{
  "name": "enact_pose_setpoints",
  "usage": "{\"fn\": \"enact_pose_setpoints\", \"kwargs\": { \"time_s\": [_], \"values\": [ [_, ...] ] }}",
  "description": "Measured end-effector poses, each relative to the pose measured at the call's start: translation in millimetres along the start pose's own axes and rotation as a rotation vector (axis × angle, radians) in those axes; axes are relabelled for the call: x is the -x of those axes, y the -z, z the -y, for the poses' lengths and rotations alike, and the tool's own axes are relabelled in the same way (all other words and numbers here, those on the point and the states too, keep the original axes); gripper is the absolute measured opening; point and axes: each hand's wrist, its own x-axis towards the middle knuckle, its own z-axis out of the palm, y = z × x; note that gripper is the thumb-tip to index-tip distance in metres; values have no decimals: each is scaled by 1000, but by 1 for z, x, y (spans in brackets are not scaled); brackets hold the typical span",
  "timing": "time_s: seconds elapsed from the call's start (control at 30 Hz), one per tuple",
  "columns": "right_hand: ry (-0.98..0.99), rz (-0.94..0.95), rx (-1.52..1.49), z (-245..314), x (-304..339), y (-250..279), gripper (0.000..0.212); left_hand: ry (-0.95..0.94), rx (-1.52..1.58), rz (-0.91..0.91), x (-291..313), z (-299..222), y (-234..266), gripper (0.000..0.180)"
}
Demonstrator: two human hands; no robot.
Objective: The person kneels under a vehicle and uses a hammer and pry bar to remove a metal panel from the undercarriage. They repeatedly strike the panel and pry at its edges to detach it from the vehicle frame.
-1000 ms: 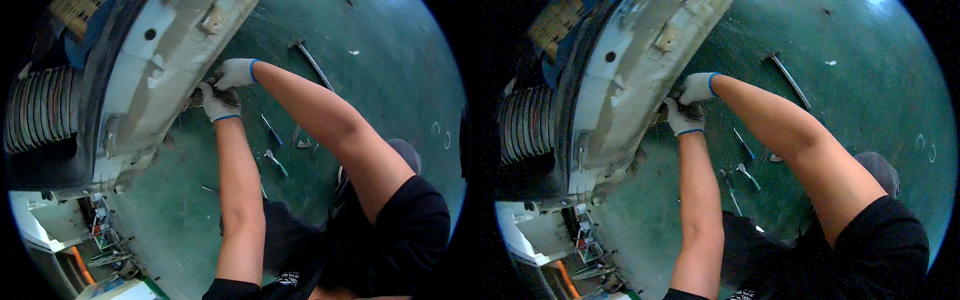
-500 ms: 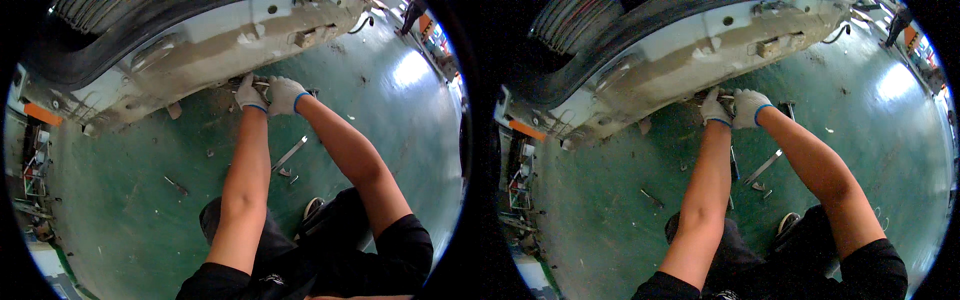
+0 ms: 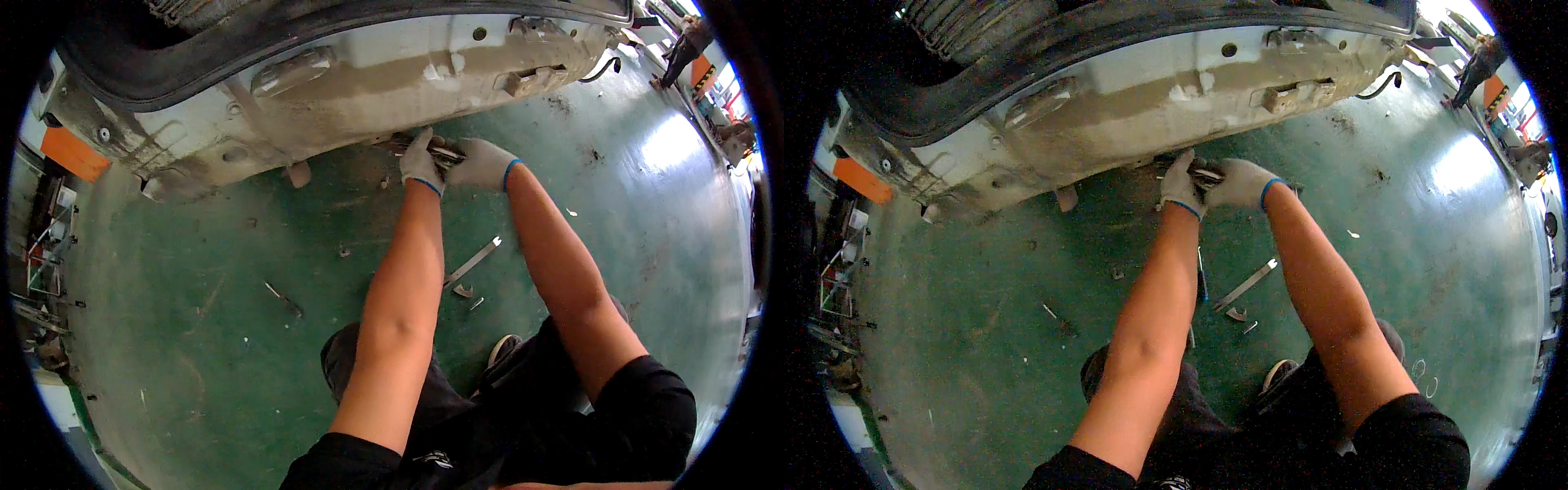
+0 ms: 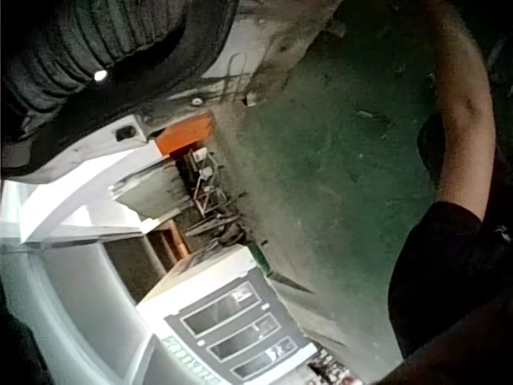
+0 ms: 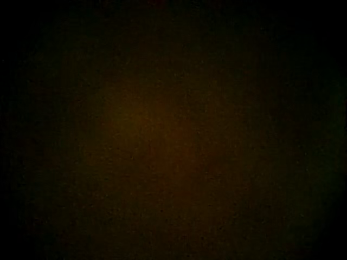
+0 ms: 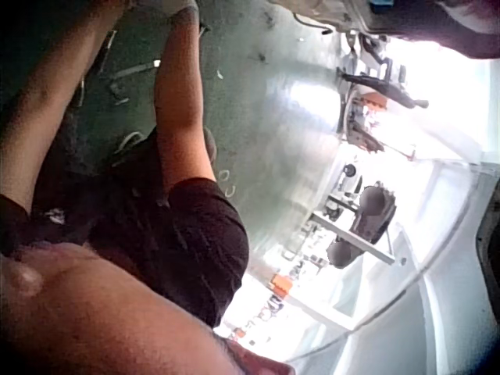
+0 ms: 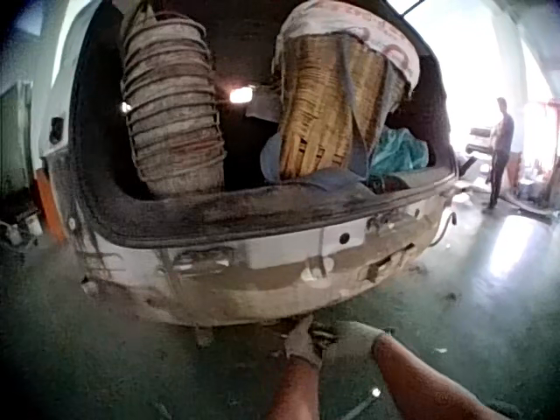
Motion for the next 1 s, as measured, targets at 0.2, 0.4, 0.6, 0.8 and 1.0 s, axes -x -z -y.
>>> {"fn": "enact_pose_setpoints", "kwargs": {
  "time_s": [0.2,0.4,0.6,0.8,1.0],
  "values": [
    [-136,10,-171,-1,-17,-17,56,-45,-109,100,-12,-22,44,22],
    [-222,-179,-196,36,12,-75,55,-281,-305,137,-8,-94,86,24],
    [-135,-71,-63,39,18,-61,69,-118,-1116,-100,78,-168,58,31],
    [-137,-45,387,-7,-46,6,64,-493,-1828,110,269,-293,-48,26],
    [-225,132,310,25,-25,-14,38,-1084,-1891,-35,266,-406,-139,22]
  ]
}}
